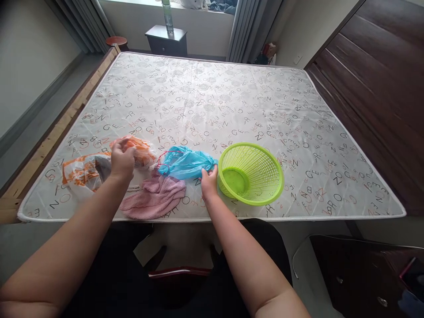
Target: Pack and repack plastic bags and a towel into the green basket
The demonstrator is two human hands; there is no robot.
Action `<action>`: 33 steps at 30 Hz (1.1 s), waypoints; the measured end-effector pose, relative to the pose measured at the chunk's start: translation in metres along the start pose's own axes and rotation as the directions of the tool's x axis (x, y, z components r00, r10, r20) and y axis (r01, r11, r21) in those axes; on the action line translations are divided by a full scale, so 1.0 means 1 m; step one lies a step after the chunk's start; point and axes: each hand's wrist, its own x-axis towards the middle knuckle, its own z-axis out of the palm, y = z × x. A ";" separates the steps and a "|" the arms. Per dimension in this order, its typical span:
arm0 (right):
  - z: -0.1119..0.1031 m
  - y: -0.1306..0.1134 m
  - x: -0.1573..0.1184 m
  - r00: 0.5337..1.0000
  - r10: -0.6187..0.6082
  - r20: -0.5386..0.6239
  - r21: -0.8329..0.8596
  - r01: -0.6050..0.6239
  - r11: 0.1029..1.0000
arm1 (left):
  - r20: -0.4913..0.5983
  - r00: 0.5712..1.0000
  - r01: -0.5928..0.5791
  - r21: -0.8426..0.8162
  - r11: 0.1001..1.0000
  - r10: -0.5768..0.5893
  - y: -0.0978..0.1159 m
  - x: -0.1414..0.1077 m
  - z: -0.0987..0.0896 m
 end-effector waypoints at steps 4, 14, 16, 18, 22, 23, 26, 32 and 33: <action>0.001 -0.002 -0.011 0.979 -0.178 0.103 -0.206 0.196 0.959 | 0.401 0.901 0.015 0.358 0.934 -0.168 -0.007 -0.007 0.003; -0.001 0.002 -0.003 0.984 -0.179 0.014 -0.366 0.172 0.915 | 0.702 0.296 -0.610 0.661 0.438 -0.648 -0.015 -0.044 0.013; -0.001 0.004 -0.001 0.986 -0.168 0.002 -0.353 0.158 0.922 | 0.713 0.316 -0.612 0.657 0.439 -0.626 -0.014 -0.045 0.016; -0.002 0.006 0.000 0.985 -0.172 0.003 -0.340 0.162 0.926 | 0.714 0.333 -0.611 0.660 0.436 -0.615 -0.014 -0.044 0.017; 0.000 0.008 -0.003 0.985 -0.173 0.013 -0.299 0.169 0.939 | 0.718 0.335 -0.590 0.665 0.458 -0.610 -0.020 -0.044 0.015; 0.000 0.008 -0.004 0.987 -0.162 0.017 -0.296 0.160 0.942 | 0.722 0.343 -0.582 0.665 0.468 -0.601 -0.022 -0.045 0.015; 0.001 0.004 -0.007 0.988 -0.147 0.053 -0.314 0.156 0.937 | 0.720 0.364 -0.586 0.670 0.456 -0.591 -0.029 -0.049 0.018; 0.002 0.000 -0.014 0.937 -0.306 0.168 -0.311 0.345 0.886 | 0.698 0.324 -0.639 0.659 0.396 -0.639 -0.034 -0.056 0.028; 0.002 0.000 -0.014 0.940 -0.300 0.161 -0.316 0.337 0.887 | 0.709 0.308 -0.646 0.645 0.407 -0.634 -0.034 -0.057 0.029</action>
